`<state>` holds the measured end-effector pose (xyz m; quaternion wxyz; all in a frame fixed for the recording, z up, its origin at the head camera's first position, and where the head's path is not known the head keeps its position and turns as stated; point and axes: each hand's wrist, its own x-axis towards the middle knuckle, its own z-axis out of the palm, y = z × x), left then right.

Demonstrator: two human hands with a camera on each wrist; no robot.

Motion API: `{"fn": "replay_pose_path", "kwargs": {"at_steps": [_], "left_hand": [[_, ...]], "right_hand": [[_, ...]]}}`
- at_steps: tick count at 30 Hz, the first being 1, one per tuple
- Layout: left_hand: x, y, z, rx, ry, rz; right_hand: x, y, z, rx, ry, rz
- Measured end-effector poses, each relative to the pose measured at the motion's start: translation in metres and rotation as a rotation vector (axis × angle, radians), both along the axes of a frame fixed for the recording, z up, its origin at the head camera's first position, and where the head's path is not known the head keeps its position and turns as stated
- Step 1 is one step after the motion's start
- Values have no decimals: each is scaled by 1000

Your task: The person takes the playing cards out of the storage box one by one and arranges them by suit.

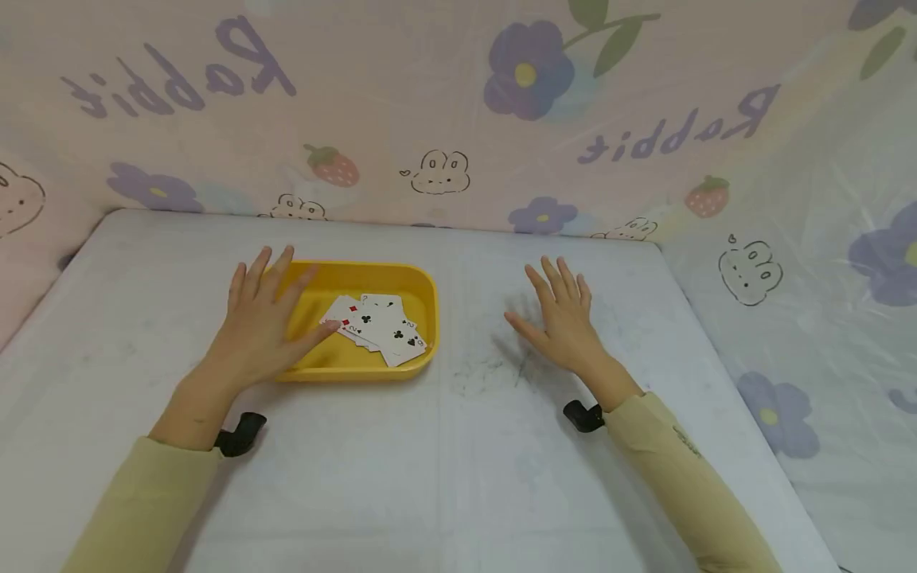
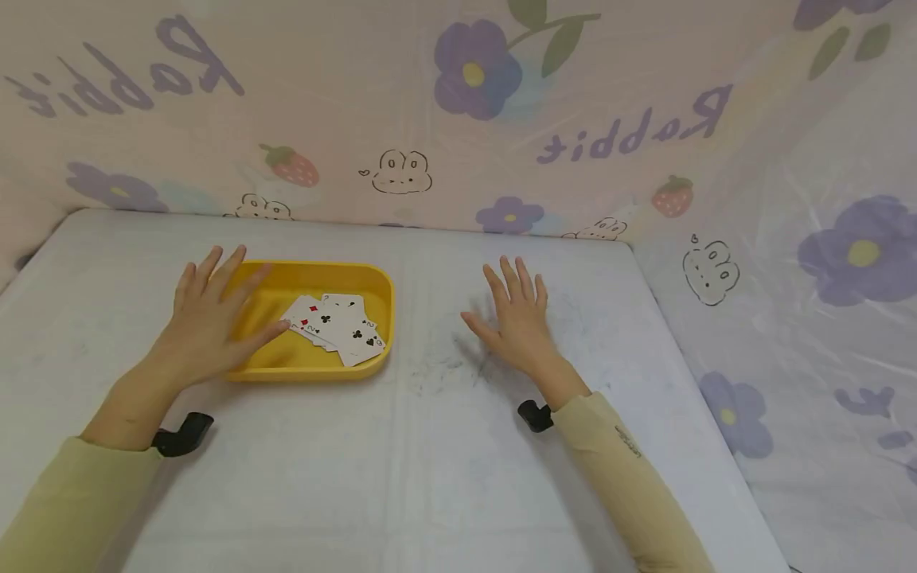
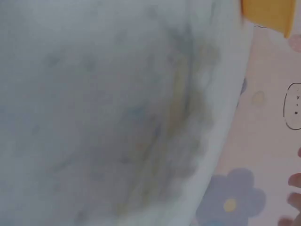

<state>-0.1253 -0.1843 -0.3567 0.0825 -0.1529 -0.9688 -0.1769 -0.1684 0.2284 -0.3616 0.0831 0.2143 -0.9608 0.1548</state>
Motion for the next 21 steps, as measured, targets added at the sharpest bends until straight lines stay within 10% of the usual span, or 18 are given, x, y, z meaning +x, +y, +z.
{"fn": "replay_pose_path", "kwargs": {"at_steps": [21], "left_hand": [[-1, -47, -28, 565, 24, 250]], "right_hand": [[-18, -102, 26, -320, -22, 110]]}}
